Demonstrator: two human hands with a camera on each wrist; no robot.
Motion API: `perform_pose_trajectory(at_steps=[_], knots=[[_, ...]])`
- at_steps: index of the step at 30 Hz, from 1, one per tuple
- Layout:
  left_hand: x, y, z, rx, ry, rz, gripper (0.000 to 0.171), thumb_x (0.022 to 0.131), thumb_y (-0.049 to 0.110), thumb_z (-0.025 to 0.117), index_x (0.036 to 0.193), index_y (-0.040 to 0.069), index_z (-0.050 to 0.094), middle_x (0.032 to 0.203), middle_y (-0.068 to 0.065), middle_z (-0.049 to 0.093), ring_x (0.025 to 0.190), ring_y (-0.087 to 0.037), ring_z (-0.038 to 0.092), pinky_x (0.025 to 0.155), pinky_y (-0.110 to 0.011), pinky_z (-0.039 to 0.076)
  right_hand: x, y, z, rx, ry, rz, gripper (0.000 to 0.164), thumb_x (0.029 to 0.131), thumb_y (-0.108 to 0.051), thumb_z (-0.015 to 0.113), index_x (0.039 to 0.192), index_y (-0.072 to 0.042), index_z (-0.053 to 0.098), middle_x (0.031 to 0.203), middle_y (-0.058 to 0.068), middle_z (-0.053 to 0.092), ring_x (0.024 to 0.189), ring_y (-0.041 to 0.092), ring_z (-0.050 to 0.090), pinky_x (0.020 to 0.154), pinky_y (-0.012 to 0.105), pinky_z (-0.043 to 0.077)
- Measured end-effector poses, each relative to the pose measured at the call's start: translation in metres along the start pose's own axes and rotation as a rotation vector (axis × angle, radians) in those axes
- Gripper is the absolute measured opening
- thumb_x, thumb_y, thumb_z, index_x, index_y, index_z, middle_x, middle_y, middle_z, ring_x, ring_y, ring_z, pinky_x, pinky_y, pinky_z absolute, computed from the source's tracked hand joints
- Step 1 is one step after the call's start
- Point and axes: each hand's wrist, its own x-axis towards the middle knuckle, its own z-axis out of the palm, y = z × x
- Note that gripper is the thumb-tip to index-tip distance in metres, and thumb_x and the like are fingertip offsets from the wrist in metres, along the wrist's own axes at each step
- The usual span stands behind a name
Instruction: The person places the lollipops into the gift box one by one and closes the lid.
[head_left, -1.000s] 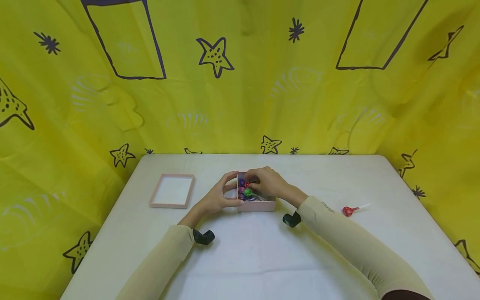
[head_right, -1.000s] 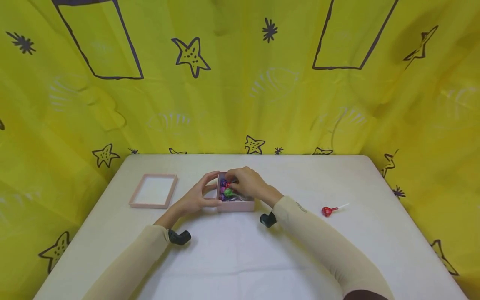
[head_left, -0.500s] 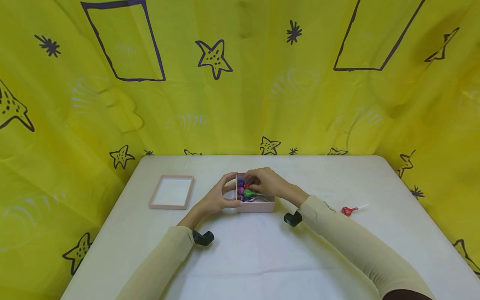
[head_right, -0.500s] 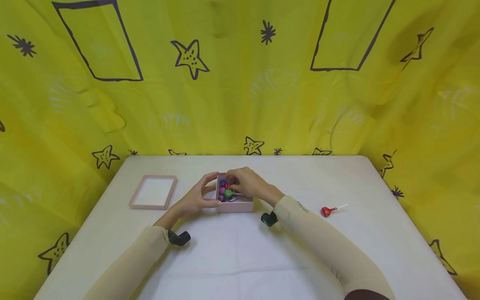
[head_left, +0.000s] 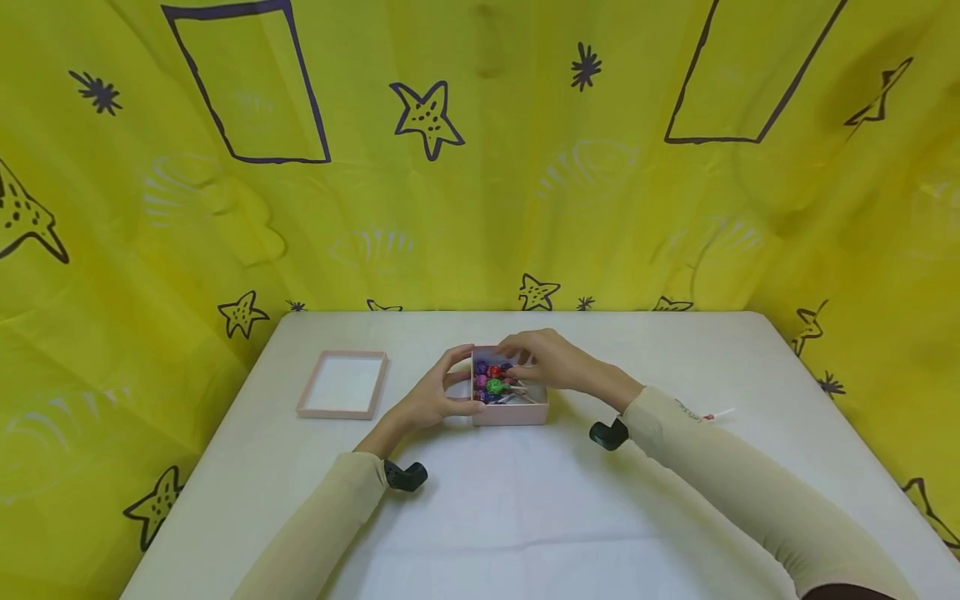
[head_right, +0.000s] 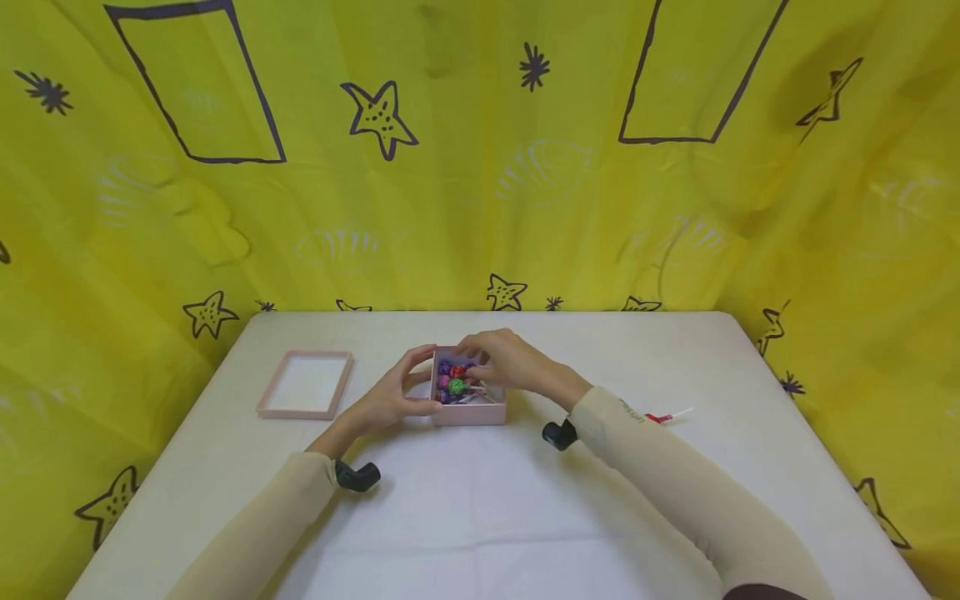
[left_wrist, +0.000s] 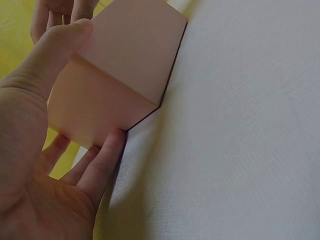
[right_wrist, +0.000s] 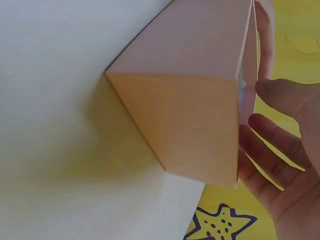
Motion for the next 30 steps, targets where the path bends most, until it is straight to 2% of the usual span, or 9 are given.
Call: perform_pose_trajectory(at_steps=[10,17,21,30], knots=[[0.001,0.0,0.001,-0.002,-0.001,-0.001,0.101,0.085,0.009,0.085,0.163,0.018,0.02,0.169,-0.008,0.021,0.148,-0.036,0.035,0.115,-0.054,0.04,-0.024,0.0,-0.025,-0.025,0.053,-0.038,0.04,0.095,-0.012,0.075,0.132,-0.001,0.065,0.126,0.016,0.069,0.104,0.031,0.068,0.085,0.047,0.061],[0.0,0.0,0.0,0.006,0.001,-0.005,0.102,0.085,0.01,0.085,0.163,0.018,0.02,0.169,-0.007,0.02,0.15,-0.035,0.033,0.113,-0.053,0.042,-0.045,0.007,-0.04,-0.075,0.083,-0.024,0.05,0.092,-0.014,0.078,0.139,-0.006,0.06,0.124,0.01,0.069,0.106,0.03,0.067,0.083,0.046,0.061],[-0.001,0.0,0.001,0.001,-0.002,-0.01,0.102,0.085,0.011,0.085,0.163,0.019,0.02,0.169,-0.006,0.019,0.15,-0.035,0.033,0.113,-0.052,0.043,-0.06,0.011,-0.047,-0.073,0.079,0.008,0.056,0.091,-0.016,0.081,0.141,-0.008,0.057,0.122,0.008,0.069,0.107,0.026,0.066,0.084,0.046,0.061],[0.0,0.001,0.001,-0.004,0.005,-0.005,0.1,0.086,0.012,0.085,0.163,0.019,0.021,0.169,-0.006,0.02,0.15,-0.035,0.033,0.112,-0.053,0.044,-0.093,0.026,-0.063,-0.041,0.031,0.112,0.067,0.087,-0.016,0.084,0.146,-0.013,0.052,0.125,0.008,0.067,0.109,0.028,0.065,0.087,0.046,0.059]])
